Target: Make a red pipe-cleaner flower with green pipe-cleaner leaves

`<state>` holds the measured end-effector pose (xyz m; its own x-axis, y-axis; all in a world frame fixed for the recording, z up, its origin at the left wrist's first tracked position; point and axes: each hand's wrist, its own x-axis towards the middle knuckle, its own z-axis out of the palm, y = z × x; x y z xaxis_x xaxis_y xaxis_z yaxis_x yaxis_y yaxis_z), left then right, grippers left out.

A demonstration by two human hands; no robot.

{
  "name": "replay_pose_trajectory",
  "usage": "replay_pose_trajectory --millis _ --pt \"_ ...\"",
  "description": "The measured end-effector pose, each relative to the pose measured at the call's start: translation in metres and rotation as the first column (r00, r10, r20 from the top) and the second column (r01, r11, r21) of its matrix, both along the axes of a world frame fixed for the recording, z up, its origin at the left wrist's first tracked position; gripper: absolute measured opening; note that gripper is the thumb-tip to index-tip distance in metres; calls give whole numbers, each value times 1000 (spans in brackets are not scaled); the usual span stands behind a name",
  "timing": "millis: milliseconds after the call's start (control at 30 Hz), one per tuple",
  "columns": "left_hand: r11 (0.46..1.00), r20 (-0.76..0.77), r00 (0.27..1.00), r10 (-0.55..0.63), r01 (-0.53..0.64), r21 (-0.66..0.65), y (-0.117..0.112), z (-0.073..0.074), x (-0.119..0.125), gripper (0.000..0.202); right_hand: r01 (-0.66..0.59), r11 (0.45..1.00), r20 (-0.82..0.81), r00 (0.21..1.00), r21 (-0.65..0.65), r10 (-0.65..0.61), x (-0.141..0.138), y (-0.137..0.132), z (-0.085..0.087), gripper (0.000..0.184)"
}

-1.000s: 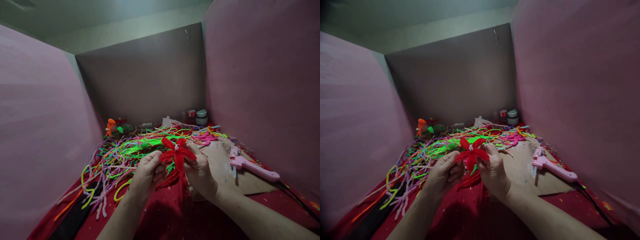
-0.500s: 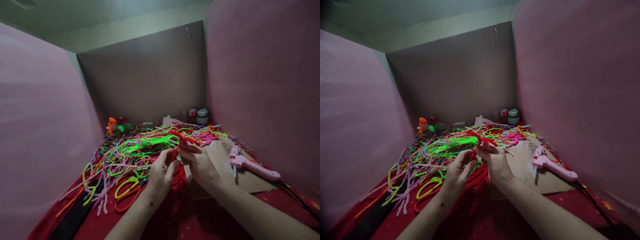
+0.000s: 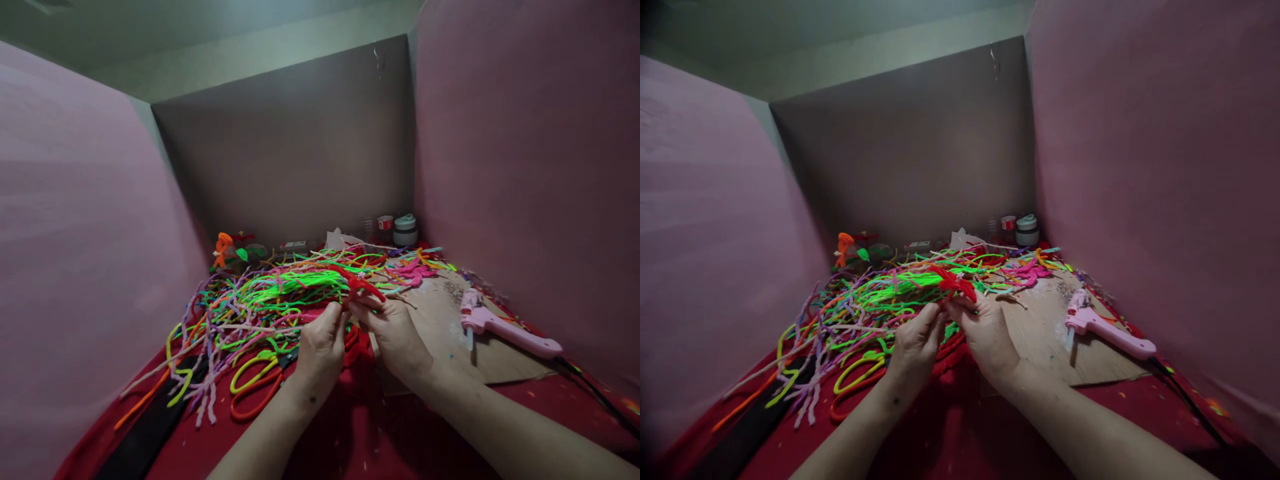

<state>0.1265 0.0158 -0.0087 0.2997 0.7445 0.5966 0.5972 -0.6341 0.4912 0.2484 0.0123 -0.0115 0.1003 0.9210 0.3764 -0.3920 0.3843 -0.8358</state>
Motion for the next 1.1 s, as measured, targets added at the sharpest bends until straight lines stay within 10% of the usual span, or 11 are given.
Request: replay_pose_trajectory --millis 333,767,900,1100 --pt "799 560 828 -26 354 -486 -3 10 3 26 19 999 72 997 -44 -16 -1 -1 3 16" --pt "347 843 537 -37 798 -493 2 12 -8 15 -281 960 -218 938 -21 270 -1 3 0 10" --pt "404 791 610 -44 735 -544 -1 14 -6 18 -224 974 -142 964 12 224 2 4 -2 12" --pt "773 534 845 -33 360 -522 0 24 0 17 -152 988 -5 988 29 153 2 12 9 13"
